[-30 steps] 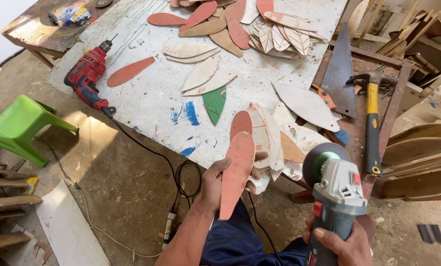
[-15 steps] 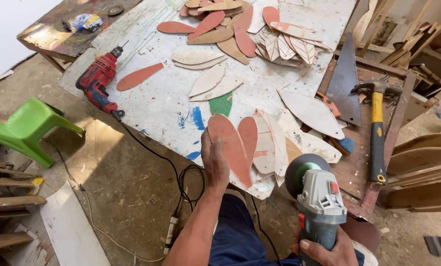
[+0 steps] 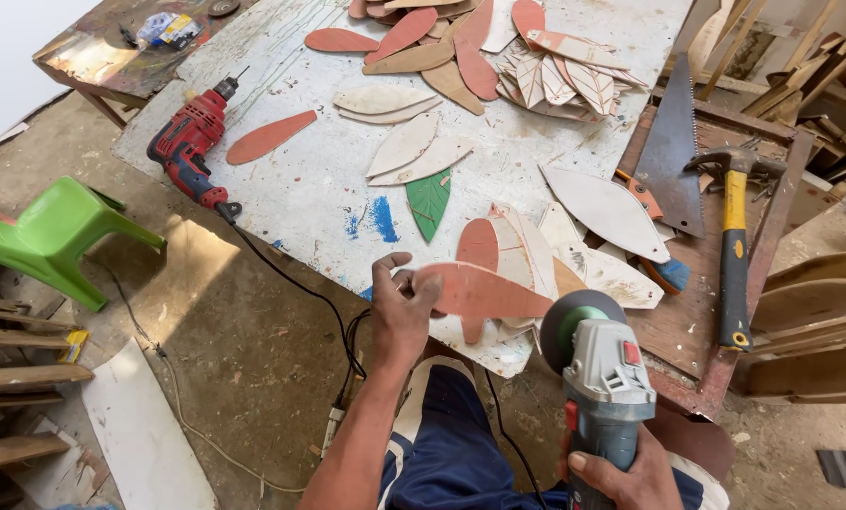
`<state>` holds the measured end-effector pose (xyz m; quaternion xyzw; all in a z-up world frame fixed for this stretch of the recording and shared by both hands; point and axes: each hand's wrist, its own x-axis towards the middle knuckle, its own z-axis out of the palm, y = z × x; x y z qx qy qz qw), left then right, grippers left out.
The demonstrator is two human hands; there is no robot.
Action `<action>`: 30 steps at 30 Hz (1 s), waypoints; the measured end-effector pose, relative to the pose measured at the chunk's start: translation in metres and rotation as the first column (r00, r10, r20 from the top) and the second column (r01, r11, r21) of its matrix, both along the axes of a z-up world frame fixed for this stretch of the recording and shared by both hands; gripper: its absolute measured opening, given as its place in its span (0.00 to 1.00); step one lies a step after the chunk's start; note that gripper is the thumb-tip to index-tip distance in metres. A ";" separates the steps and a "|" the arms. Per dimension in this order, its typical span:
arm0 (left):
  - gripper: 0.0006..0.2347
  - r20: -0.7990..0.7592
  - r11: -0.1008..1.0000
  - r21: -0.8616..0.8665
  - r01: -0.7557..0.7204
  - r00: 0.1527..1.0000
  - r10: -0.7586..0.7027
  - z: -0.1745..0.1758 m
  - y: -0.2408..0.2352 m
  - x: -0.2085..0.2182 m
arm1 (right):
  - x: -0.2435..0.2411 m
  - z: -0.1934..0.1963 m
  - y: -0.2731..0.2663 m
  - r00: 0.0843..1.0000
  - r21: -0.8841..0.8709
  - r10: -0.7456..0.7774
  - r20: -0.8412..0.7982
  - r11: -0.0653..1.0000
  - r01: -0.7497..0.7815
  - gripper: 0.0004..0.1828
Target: Sanding the edges of leaf-shaped wooden cutouts using an angle grinder
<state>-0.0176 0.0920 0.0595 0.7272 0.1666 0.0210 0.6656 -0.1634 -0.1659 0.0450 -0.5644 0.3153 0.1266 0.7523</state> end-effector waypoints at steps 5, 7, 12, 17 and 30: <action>0.19 -0.180 0.997 0.014 0.082 0.981 -0.078 0.011 -0.003 -0.013 | 0.003 0.009 0.015 0.997 -0.030 0.075 0.010 0.997 -0.075 0.33; 0.15 -0.188 0.999 -0.037 0.040 0.981 -0.046 0.013 -0.009 -0.013 | 0.008 0.015 0.025 0.997 0.002 0.069 0.036 0.998 -0.070 0.38; 0.17 -0.079 0.999 -0.021 0.036 0.996 -0.037 0.017 -0.025 -0.028 | 0.014 0.050 0.046 0.957 -0.088 0.278 -0.080 0.954 -0.285 0.32; 0.18 0.036 0.993 -0.006 0.114 0.993 -0.114 0.011 -0.018 -0.040 | 0.014 0.044 0.045 0.962 -0.128 0.249 -0.112 0.956 -0.263 0.30; 0.18 0.078 0.956 -0.192 0.220 0.975 -0.208 -0.012 0.040 -0.075 | 0.027 0.045 -0.002 0.994 -0.175 -0.108 0.018 0.978 0.110 0.25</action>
